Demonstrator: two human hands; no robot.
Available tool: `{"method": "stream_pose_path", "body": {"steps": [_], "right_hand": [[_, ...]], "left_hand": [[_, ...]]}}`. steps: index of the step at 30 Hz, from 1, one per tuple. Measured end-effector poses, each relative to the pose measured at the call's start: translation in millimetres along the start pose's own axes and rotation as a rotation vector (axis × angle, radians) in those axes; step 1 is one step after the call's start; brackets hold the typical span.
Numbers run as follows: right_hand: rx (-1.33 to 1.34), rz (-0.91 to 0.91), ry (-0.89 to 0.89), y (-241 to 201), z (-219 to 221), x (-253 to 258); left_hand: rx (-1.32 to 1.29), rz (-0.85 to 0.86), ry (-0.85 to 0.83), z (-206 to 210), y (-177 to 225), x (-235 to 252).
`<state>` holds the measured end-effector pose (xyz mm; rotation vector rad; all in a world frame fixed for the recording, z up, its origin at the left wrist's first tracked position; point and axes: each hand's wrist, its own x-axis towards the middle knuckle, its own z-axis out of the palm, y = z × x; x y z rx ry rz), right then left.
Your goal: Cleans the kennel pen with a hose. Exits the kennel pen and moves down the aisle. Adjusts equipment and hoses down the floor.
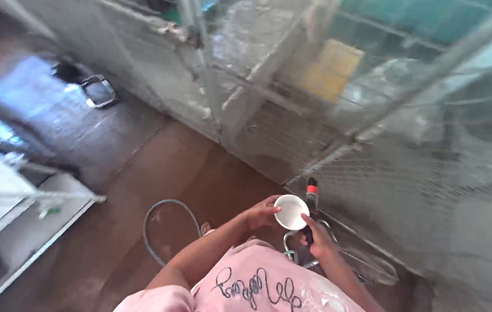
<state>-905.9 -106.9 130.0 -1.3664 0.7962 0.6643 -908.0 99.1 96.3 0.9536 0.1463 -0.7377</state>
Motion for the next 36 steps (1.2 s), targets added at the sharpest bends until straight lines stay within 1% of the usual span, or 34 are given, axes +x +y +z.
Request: {"method": "stream_pose_path", "body": {"steps": [2, 5, 7, 9, 11, 13, 15, 17, 20, 22, 24, 26, 29, 32, 36], "right_hand": [[-0.120, 0.021, -0.073, -3, 41, 10], [-0.253, 0.033, -0.194, -7, 102, 25], [-0.349, 0.025, -0.206, -12, 140, 30], [-0.427, -0.017, -0.203, -16, 172, 35], [-0.488, -0.099, -0.217, -24, 198, 40], [-0.528, -0.169, -0.206, -29, 216, 47], [-0.567, -0.201, -0.190, -34, 232, 52], [-0.578, -0.192, -0.160, -38, 251, 53], [-0.558, -0.168, -0.107, -44, 281, 54], [-0.538, -0.169, -0.077, -45, 297, 54], [-0.528, -0.171, -0.057, -46, 312, 54], [-0.540, -0.181, -0.048, -46, 324, 53], [-0.554, -0.173, -0.029, -50, 339, 58], [-0.580, -0.145, -0.025, -62, 356, 68], [-0.626, -0.146, -0.048, -82, 382, 85]], "left_hand": [[-0.079, 0.016, 0.141, -21, 2, -28], [-0.163, 0.065, 0.239, -63, 7, -64], [-0.178, 0.112, 0.334, -94, 21, -88], [-0.233, 0.172, 0.553, -130, 46, -112], [-0.250, 0.245, 0.787, -186, 78, -133], [-0.160, 0.291, 0.930, -249, 109, -154], [-0.093, 0.324, 1.042, -311, 135, -167], [0.045, 0.329, 1.108, -367, 162, -176], [0.176, 0.349, 1.189, -430, 202, -182], [0.283, 0.365, 1.224, -472, 216, -182], [0.358, 0.365, 1.290, -498, 230, -183], [0.407, 0.346, 1.358, -513, 242, -188], [0.388, 0.382, 1.445, -533, 256, -192], [0.402, 0.380, 1.463, -552, 259, -194], [0.312, 0.399, 1.531, -565, 259, -201]]}}
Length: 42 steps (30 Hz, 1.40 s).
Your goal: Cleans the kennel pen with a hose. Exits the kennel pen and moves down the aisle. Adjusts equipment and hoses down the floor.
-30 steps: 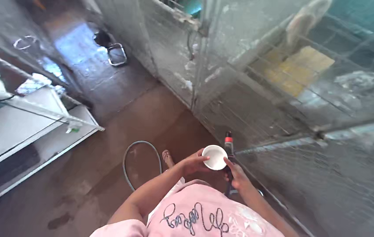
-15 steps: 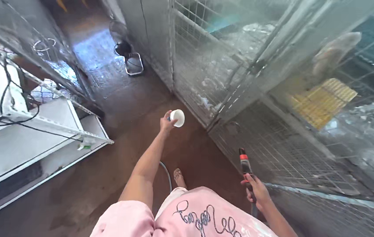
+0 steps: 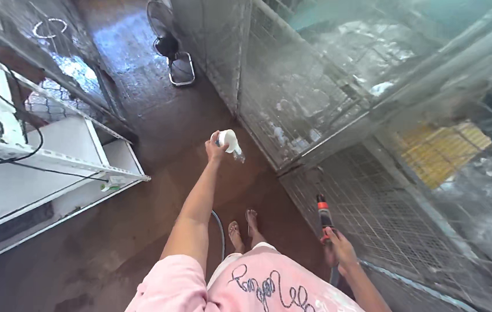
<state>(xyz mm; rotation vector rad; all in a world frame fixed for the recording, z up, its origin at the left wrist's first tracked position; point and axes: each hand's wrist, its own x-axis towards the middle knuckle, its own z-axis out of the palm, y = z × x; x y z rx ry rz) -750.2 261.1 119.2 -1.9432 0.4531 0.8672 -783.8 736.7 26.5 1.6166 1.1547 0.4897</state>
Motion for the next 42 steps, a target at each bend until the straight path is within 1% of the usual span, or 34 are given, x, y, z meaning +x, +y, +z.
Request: {"method": "stream_pose_path", "body": {"steps": [3, 5, 9, 11, 13, 15, 20, 23, 29, 34, 38, 42], "right_hand": [[-0.045, -0.004, -0.045, -25, 8, 19], [-0.064, -0.010, -0.080, -40, 14, 31], [-0.127, -0.018, -0.159, -70, 23, 53], [-0.170, -0.022, -0.203, -83, 30, 66], [-0.227, -0.031, -0.250, -97, 38, 79], [-0.296, -0.050, -0.288, -113, 50, 91], [-0.435, -0.127, -0.382, -153, 96, 100], [-0.508, -0.172, -0.440, -164, 130, 96], [-0.701, -0.265, -0.537, -168, 207, 65], [-0.798, -0.313, -0.601, -150, 278, 16], [-0.834, -0.317, -0.605, -120, 337, -42], [-0.923, -0.319, -0.609, -90, 396, -102]], "left_hand": [[-0.058, -0.039, 0.086, -9, -7, 5], [-0.082, -0.029, 0.109, -18, -16, 10], [-0.240, -0.074, 0.196, -43, -28, 14], [-0.336, -0.062, 0.270, -62, -36, 10], [-0.405, -0.048, 0.344, -88, -47, 2], [-0.421, -0.049, 0.440, -119, -61, -13], [-0.488, -0.169, 0.710, -214, -94, -63], [-0.464, -0.200, 0.857, -274, -118, -100], [-0.403, -0.268, 1.143, -393, -174, -187], [-0.339, -0.330, 1.342, -486, -232, -265], [-0.336, -0.392, 1.413, -567, -278, -317], [-0.321, -0.427, 1.482, -643, -315, -371]]}}
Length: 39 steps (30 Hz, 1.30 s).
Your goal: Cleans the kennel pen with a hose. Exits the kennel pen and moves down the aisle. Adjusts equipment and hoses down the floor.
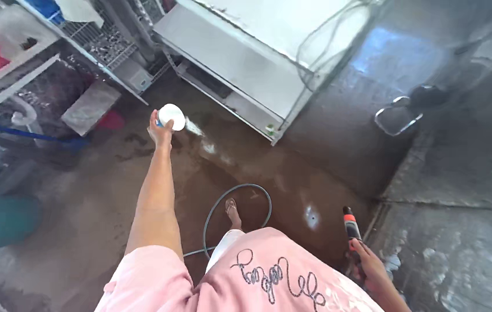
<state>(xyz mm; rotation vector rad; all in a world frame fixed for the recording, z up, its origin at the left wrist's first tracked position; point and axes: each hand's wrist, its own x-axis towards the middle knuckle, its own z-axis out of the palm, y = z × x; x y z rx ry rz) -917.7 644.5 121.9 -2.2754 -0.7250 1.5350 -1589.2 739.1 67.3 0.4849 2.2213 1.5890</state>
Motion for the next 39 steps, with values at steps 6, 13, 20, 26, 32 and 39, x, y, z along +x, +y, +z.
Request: {"method": "stream_pose_path", "body": {"steps": [6, 13, 20, 26, 32, 39], "right_hand": [[-0.124, -0.039, -0.063, -75, 87, -6], [-0.265, -0.044, -0.148, -143, 152, 18], [-0.363, -0.036, -0.217, -216, 212, 50], [-0.339, -0.028, -0.207, -257, 235, 70], [-0.336, -0.032, -0.197, -267, 267, 81], [-0.001, -0.207, -0.283, -274, 314, 58]], "left_hand": [[-0.039, -0.014, 0.108, -68, -3, 91], [-0.065, -0.050, 0.273, -107, -15, 153], [-0.126, -0.071, 0.371, -117, 10, 196], [-0.240, -0.052, 0.391, -81, 45, 250], [-0.325, -0.061, 0.296, -36, 68, 321], [-0.597, -0.467, -0.097, 9, 103, 397]]}}
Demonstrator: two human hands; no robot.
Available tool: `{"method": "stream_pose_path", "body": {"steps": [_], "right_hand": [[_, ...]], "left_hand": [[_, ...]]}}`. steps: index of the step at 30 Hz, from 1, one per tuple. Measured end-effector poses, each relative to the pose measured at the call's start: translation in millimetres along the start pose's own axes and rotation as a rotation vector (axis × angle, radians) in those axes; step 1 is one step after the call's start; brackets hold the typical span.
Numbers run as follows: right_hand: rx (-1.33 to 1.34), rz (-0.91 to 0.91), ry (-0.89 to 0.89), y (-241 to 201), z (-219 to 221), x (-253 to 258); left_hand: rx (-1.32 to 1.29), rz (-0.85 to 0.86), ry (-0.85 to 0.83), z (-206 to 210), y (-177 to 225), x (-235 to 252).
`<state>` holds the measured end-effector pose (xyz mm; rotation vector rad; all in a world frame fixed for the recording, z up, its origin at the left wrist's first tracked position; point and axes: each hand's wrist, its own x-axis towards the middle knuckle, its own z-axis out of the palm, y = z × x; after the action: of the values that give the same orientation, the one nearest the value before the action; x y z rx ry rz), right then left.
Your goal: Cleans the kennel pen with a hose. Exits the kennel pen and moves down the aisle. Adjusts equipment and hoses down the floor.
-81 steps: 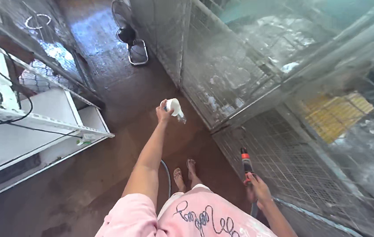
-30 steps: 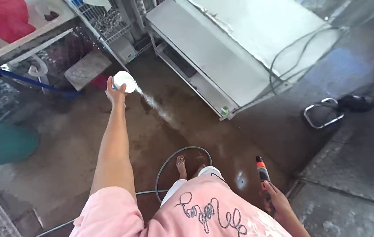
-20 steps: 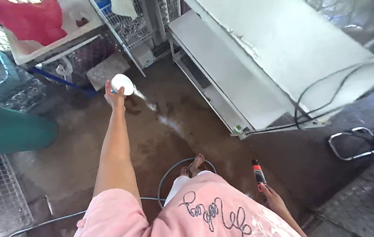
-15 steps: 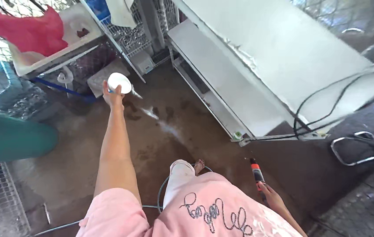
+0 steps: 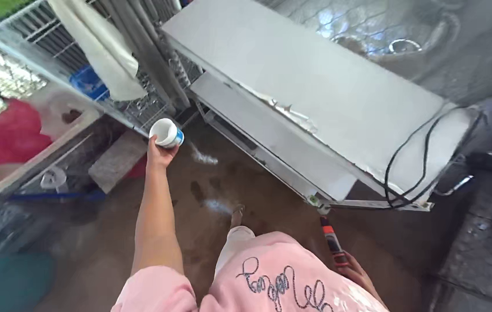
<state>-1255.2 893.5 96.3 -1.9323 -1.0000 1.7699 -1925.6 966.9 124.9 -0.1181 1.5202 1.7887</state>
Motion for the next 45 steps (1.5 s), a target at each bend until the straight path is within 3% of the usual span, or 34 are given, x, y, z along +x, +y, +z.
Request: {"method": "stream_pose_path", "body": {"steps": [3, 8, 13, 17, 19, 21, 23, 24, 25, 26, 29, 30, 32, 34, 36, 45], "right_hand": [[-0.050, -0.066, -0.019, 1, 29, -4], [-0.189, -0.194, 0.073, 26, 78, -6], [-0.283, -0.012, 0.308, 58, 108, -33], [-0.204, 0.240, 0.459, 81, 111, -77], [-0.071, 0.370, 0.501, 85, 113, -102], [0.102, 0.473, 0.537, 85, 117, -124], [0.301, 0.468, 0.555, 80, 122, -137], [0.389, 0.439, 0.548, 74, 123, -142], [0.443, 0.402, 0.531, 68, 123, -145], [0.464, 0.366, 0.507, 61, 121, -147], [0.423, 0.306, 0.411, 45, 108, -144], [0.409, 0.290, 0.382, 44, 102, -141], [0.383, 0.279, 0.341, 46, 90, -139], [0.356, 0.278, 0.333, 57, 75, -141], [0.291, 0.278, 0.350, 80, 59, -144], [-0.246, 0.403, 0.172, 176, -45, -172]], "left_hand": [[0.182, -0.052, -0.254, 54, 36, 17], [0.543, 0.019, -0.474, 201, 85, 20], [0.688, 0.032, -0.491, 321, 51, 48], [0.860, 0.138, -0.499, 355, 4, 82], [0.895, 0.283, -0.503, 349, -11, 94], [0.892, 0.609, -0.471, 322, -22, 96], [0.709, 0.852, -0.517, 294, -43, 40], [0.655, 0.800, -0.604, 278, -68, -10], [0.685, 0.642, -0.727, 257, -106, -63], [0.785, 0.366, -0.896, 233, -152, -112], [1.105, -0.714, -1.366, 169, -280, -224], [1.130, -0.935, -1.462, 153, -311, -255], [1.082, -1.174, -1.463, 131, -350, -310], [0.978, -1.271, -1.320, 119, -382, -352], [1.015, -1.252, -1.234, 112, -408, -379], [1.500, -0.814, -1.124, 85, -550, -512]]}}
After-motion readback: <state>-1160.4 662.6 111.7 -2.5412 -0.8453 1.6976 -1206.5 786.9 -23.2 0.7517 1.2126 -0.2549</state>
